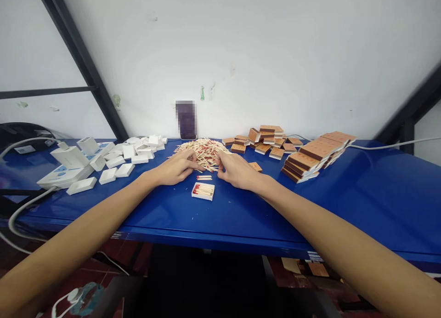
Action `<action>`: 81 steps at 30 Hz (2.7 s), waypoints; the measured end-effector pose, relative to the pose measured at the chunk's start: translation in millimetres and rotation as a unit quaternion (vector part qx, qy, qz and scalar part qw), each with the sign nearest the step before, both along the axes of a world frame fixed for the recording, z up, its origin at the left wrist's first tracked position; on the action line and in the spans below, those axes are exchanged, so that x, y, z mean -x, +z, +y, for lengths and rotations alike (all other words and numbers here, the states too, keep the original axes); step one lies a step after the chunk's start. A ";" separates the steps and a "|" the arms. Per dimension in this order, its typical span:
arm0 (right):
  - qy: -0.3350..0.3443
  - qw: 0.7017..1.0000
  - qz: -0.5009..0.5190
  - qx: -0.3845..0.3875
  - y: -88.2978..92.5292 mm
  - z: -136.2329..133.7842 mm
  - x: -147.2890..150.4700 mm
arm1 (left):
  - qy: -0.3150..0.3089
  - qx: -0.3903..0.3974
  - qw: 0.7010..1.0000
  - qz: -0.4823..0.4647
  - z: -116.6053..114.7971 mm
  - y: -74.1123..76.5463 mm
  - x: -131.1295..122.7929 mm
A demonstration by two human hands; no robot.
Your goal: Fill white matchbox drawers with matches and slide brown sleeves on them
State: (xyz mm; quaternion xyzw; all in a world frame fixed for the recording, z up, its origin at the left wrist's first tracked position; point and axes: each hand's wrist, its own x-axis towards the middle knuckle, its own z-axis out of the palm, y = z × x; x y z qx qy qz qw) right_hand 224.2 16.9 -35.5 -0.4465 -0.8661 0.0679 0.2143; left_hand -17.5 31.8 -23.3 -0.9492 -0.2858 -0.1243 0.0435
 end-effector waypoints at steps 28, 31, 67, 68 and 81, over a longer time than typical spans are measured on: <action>0.026 0.999 0.031 -0.031 6.4 -9.7 7.1 | 0.030 -0.003 0.991 -0.132 -8.5 -1.1 -14.0; 0.036 0.998 0.041 -0.039 1.6 -9.3 11.4 | 0.028 0.006 0.992 -0.121 -8.8 -0.9 -18.9; 0.116 0.993 0.026 0.014 1.2 -18.0 6.5 | 0.087 -0.063 0.993 -0.044 3.0 1.0 1.9; 0.121 0.992 0.027 0.011 -0.6 -17.4 7.1 | 0.087 -0.064 0.993 -0.049 2.4 1.4 1.6; 0.129 0.991 0.016 -0.024 -3.9 -13.5 6.7 | -0.016 0.017 0.998 -0.066 -12.0 12.0 -3.8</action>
